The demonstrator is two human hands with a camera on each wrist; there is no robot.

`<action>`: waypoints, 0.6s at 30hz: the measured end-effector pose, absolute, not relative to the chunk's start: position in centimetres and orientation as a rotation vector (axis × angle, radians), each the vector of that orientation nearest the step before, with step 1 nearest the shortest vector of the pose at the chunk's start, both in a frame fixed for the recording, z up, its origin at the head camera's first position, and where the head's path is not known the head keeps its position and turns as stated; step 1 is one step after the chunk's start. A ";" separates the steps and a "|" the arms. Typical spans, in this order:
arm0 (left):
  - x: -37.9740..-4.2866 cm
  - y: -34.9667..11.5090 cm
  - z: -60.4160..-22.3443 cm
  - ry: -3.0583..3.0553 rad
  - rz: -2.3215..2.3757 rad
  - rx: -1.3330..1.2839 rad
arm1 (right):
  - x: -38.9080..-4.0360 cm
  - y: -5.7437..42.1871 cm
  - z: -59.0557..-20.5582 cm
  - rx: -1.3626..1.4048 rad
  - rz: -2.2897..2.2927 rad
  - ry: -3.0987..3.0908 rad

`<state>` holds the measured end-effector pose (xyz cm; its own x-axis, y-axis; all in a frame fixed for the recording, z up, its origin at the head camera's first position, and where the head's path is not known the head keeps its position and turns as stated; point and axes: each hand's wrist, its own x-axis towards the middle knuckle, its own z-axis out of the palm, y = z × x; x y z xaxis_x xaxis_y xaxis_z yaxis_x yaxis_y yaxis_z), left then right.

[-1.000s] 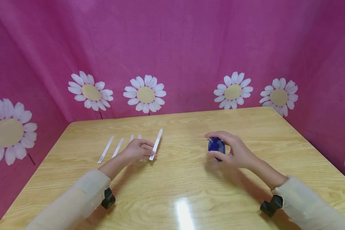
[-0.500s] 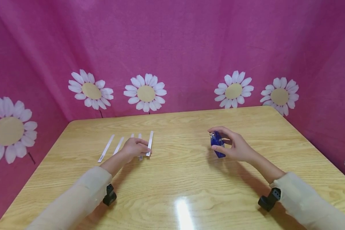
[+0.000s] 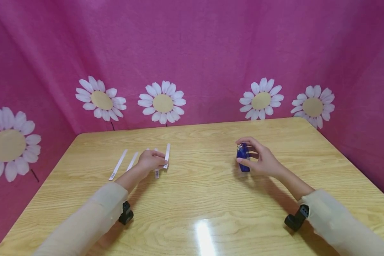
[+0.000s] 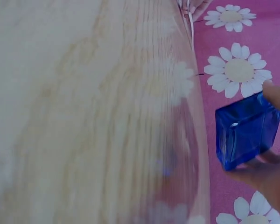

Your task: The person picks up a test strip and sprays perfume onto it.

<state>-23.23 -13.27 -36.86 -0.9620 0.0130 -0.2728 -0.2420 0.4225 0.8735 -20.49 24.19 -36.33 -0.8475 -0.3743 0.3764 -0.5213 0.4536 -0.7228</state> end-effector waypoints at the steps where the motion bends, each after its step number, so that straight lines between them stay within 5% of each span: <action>1: -23.2 -13.2 -36.8 2.450 1.550 -0.203 | -20.6 24.1 -36.4 0.774 1.358 -2.529; 18: -22.1 -12.8 -36.0 2.505 1.491 -0.208 | -22.7 22.8 -37.1 0.525 1.505 -2.525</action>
<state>-22.13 -12.80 -35.96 -0.9662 -0.0097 -0.2578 -0.2312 0.4759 0.8486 -22.70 22.76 -37.07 -0.9266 -0.2172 0.3071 -0.3734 0.4334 -0.8202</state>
